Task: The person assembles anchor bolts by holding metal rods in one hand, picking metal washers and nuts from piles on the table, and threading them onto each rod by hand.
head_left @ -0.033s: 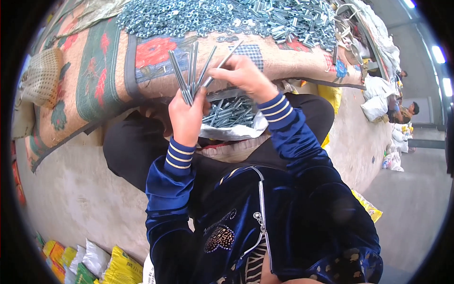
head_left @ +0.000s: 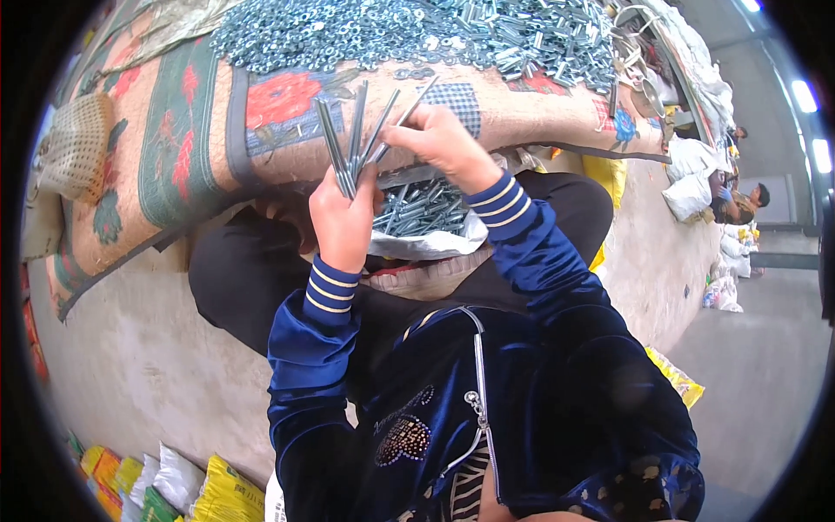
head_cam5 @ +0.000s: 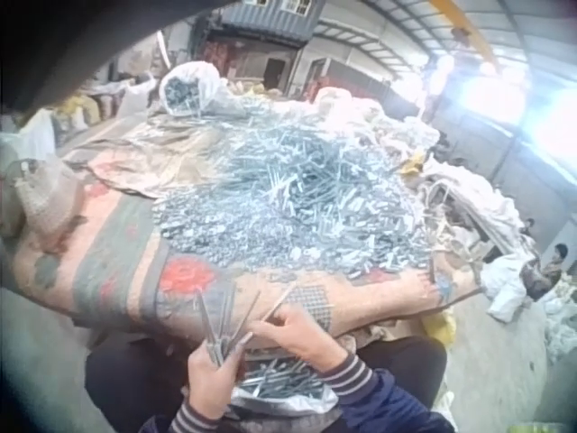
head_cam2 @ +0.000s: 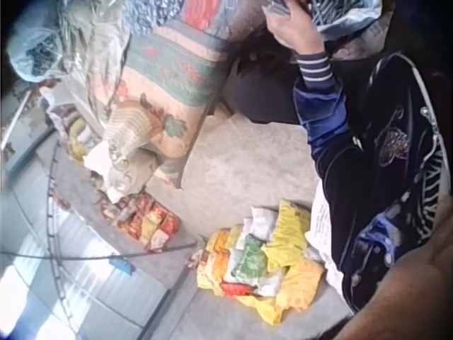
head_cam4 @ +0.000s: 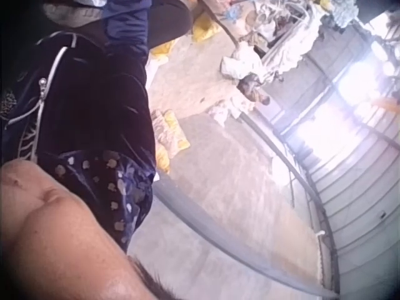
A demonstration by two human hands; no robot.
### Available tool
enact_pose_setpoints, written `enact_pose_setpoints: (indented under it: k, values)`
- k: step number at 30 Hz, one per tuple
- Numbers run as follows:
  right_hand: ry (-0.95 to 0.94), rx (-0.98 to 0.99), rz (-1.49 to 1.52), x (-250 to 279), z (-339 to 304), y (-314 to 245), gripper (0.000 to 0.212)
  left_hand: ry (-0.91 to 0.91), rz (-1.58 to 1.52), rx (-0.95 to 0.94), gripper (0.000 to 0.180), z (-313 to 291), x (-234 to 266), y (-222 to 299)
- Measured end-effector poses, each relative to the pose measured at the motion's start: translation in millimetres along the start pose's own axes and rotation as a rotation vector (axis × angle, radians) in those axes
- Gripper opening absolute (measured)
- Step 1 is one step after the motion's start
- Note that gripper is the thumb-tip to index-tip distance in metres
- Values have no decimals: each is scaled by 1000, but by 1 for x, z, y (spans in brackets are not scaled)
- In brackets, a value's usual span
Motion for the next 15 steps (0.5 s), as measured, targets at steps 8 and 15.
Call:
enact_pose_setpoints:
  k: [8, 15]
  values:
    - [-99, 6, -458, 33, -22, -43, 20, -178, -357, 322, 25, 4, -6, -37]
    - [433, 328, -1608, 171, 5, -60, 21, -235, -558, 477, 24, 1, -23, -54]
Point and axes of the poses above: each hand's wrist, its own z-axis towards the middle knuckle, its own x-axis out of the back of the hand, y = z × x, the point moved 9 cm from there along z, towards the middle knuckle, and after that the axes turned 9 degrees about z, right-handed, at the moved point
